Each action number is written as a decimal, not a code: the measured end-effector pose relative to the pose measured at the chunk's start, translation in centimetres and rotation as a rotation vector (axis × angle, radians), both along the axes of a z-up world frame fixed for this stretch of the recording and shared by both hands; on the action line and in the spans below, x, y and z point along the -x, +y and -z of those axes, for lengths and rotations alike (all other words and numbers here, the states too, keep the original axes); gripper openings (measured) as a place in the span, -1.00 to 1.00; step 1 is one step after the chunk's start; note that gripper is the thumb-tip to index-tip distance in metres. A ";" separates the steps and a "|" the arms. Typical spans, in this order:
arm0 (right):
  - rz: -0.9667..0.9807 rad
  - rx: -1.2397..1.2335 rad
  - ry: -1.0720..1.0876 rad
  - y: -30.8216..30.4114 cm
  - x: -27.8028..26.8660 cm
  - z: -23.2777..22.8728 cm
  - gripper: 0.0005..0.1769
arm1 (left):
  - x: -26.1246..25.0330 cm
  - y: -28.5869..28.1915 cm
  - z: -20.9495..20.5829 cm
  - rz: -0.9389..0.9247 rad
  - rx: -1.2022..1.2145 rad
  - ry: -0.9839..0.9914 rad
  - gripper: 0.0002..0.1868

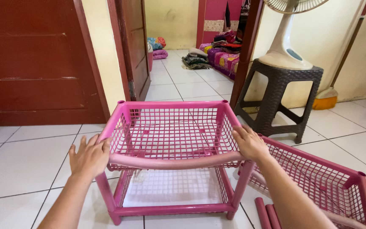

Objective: The person assembles a pink plastic storage rack by inserting vertical poles into the frame and stacking a second basket on top. They then place a solid pink tray on the top of the assembled structure.

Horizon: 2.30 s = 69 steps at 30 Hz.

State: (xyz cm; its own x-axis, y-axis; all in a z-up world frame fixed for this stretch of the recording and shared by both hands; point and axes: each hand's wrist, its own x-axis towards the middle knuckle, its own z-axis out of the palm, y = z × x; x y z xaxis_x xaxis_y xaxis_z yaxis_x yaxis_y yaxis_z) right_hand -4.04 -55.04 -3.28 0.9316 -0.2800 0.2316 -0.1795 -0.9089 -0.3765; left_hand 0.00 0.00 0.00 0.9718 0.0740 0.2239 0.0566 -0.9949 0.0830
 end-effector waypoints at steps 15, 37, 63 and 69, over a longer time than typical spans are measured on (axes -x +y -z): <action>0.166 -0.329 0.009 2.3 1.6 -2.6 0.10 | -1.0 0.6 -0.5 0.069 0.203 0.084 -0.35; 0.283 -0.908 0.021 10.7 5.3 -2.6 -0.33 | 6.0 -20.2 4.7 0.698 0.397 -0.311 -0.45; -0.115 -0.850 -0.135 4.2 15.6 3.2 -0.14 | 11.7 -17.3 -3.1 0.528 -0.014 0.070 -0.12; -0.350 -0.466 -0.197 9.8 14.9 -3.0 -0.03 | 12.1 -19.7 0.0 0.547 0.248 -0.173 -0.47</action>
State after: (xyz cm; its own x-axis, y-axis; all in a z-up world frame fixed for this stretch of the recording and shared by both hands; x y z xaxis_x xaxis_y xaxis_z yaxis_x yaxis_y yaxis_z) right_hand -18.97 -45.26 -0.27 0.9386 -0.0782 0.3361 0.2136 -0.6333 -0.7438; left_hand -12.09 -19.67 0.02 0.8352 -0.3537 0.4211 -0.4901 -0.8262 0.2779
